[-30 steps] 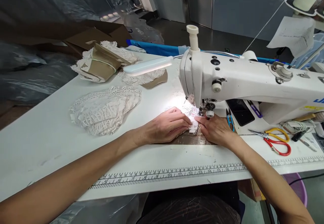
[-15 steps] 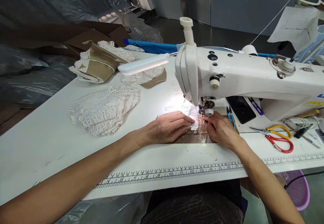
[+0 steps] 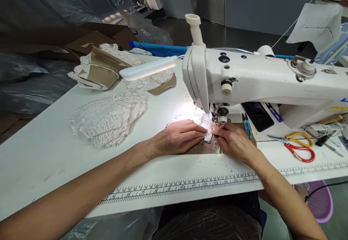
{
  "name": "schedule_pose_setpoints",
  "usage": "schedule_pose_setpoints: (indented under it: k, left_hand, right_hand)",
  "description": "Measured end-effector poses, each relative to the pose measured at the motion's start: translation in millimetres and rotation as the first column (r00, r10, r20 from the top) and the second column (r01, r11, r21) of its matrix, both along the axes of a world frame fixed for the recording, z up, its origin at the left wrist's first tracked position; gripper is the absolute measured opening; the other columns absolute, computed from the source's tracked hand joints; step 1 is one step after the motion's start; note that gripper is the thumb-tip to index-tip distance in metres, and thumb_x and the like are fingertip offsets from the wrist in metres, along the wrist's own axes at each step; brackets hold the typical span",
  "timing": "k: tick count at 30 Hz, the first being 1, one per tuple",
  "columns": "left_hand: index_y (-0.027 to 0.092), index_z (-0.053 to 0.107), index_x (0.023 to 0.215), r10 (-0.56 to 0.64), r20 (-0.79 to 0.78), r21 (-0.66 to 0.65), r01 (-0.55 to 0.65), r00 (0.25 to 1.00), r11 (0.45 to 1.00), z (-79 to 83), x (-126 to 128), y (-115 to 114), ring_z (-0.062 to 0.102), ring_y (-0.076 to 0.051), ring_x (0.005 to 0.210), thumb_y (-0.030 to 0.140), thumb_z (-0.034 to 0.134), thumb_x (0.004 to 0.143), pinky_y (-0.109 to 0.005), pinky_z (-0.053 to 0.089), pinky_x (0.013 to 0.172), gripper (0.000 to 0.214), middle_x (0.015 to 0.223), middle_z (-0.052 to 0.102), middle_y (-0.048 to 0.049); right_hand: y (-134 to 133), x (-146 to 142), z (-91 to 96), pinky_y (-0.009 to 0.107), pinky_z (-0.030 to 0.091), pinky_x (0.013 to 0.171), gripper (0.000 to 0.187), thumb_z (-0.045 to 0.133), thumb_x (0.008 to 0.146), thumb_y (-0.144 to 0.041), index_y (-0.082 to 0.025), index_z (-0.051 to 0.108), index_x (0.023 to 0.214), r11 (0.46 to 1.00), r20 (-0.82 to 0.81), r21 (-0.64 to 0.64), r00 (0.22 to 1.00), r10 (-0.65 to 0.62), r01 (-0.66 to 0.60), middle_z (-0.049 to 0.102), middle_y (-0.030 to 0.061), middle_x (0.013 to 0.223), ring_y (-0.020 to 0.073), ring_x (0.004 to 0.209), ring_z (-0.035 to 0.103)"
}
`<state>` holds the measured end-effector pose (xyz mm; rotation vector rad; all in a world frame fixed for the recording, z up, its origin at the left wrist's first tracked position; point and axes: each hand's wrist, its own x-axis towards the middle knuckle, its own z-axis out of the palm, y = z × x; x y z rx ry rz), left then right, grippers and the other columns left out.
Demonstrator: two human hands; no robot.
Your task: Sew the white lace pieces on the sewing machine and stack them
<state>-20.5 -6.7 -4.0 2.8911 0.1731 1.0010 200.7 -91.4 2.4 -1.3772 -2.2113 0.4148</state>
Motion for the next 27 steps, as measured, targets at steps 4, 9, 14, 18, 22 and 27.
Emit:
schedule_pose_setpoints:
  k: [4, 9, 14, 18, 22, 27]
  left_hand:
    - [0.016, 0.063, 0.093, -0.012, -0.016, 0.030, 0.013, 1.000, 0.999, -0.3, -0.3, 0.1, 0.065, -0.014, 0.073, 0.016, 0.048, 0.099, -0.028, 0.056, 0.067, 0.016, 0.090, 0.073, -0.0042]
    - [0.018, 0.060, 0.090, 0.020, -0.029, 0.083, -0.018, 0.999, 0.996, 0.1, -1.5, 1.1, 0.063, -0.013, 0.071, 0.018, 0.050, 0.097, -0.030, 0.049, 0.065, 0.013, 0.089, 0.073, -0.0028]
    - [0.016, 0.061, 0.097, 0.108, 0.001, 0.100, -0.108, 0.994, 0.989, -1.4, -2.3, 1.9, 0.062, -0.016, 0.073, 0.025, 0.052, 0.096, -0.032, 0.047, 0.065, 0.012, 0.096, 0.073, -0.0067]
    - [0.014, 0.063, 0.105, 0.144, -0.063, 0.104, -0.137, 0.988, 0.985, -3.2, -3.0, 2.2, 0.062, -0.018, 0.078, 0.031, 0.046, 0.099, -0.034, 0.049, 0.068, 0.025, 0.105, 0.072, -0.0112]
    - [0.014, 0.065, 0.103, 0.167, -0.118, 0.118, -0.153, 0.979, 0.981, -2.8, -3.8, 1.8, 0.059, -0.019, 0.076, 0.031, 0.043, 0.099, -0.035, 0.048, 0.067, 0.028, 0.104, 0.071, -0.0113]
    - [0.014, 0.063, 0.103, 0.145, -0.107, 0.089, -0.135, 0.984, 0.987, -3.0, -3.9, 1.4, 0.060, -0.020, 0.078, 0.029, 0.044, 0.100, -0.037, 0.050, 0.069, 0.024, 0.103, 0.070, -0.0109]
  right_hand:
    - [-4.8, -5.1, 4.6, 0.037, 0.051, 0.086, 0.036, 0.051, 0.089, -0.013, -0.025, 0.071, 0.117, 0.998, 0.119, -0.049, 0.992, 0.049, -0.043, 0.058, 0.0077, 0.099, 0.0203, 0.092, 0.057]
    - [-6.8, -7.4, 4.6, 0.038, 0.050, 0.086, 0.041, 0.050, 0.088, -0.012, -0.026, 0.067, 0.123, 0.997, 0.185, -0.071, 0.982, 0.048, -0.035, 0.055, 0.0090, 0.103, 0.0217, 0.096, 0.054]
    - [-6.8, -8.1, 2.6, 0.041, 0.050, 0.087, 0.042, 0.049, 0.088, -0.010, -0.024, 0.065, 0.124, 0.998, 0.230, -0.048, 0.972, 0.047, -0.037, 0.055, 0.0100, 0.105, 0.0231, 0.097, 0.054]
    - [-7.0, -7.9, 1.6, 0.041, 0.051, 0.084, 0.042, 0.049, 0.088, -0.010, -0.023, 0.065, 0.124, 0.997, 0.236, -0.048, 0.970, 0.062, -0.052, 0.054, 0.0115, 0.108, 0.0229, 0.096, 0.055]
    - [-7.0, -7.9, 1.1, 0.040, 0.051, 0.082, 0.040, 0.049, 0.088, -0.011, -0.024, 0.066, 0.121, 0.998, 0.233, -0.029, 0.971, 0.062, -0.056, 0.055, 0.0110, 0.107, 0.0227, 0.095, 0.056]
    - [-6.8, -8.8, 2.0, 0.039, 0.051, 0.083, 0.040, 0.050, 0.086, -0.008, -0.024, 0.065, 0.120, 0.999, 0.247, -0.028, 0.968, 0.050, -0.044, 0.055, 0.0104, 0.106, 0.0224, 0.095, 0.056]
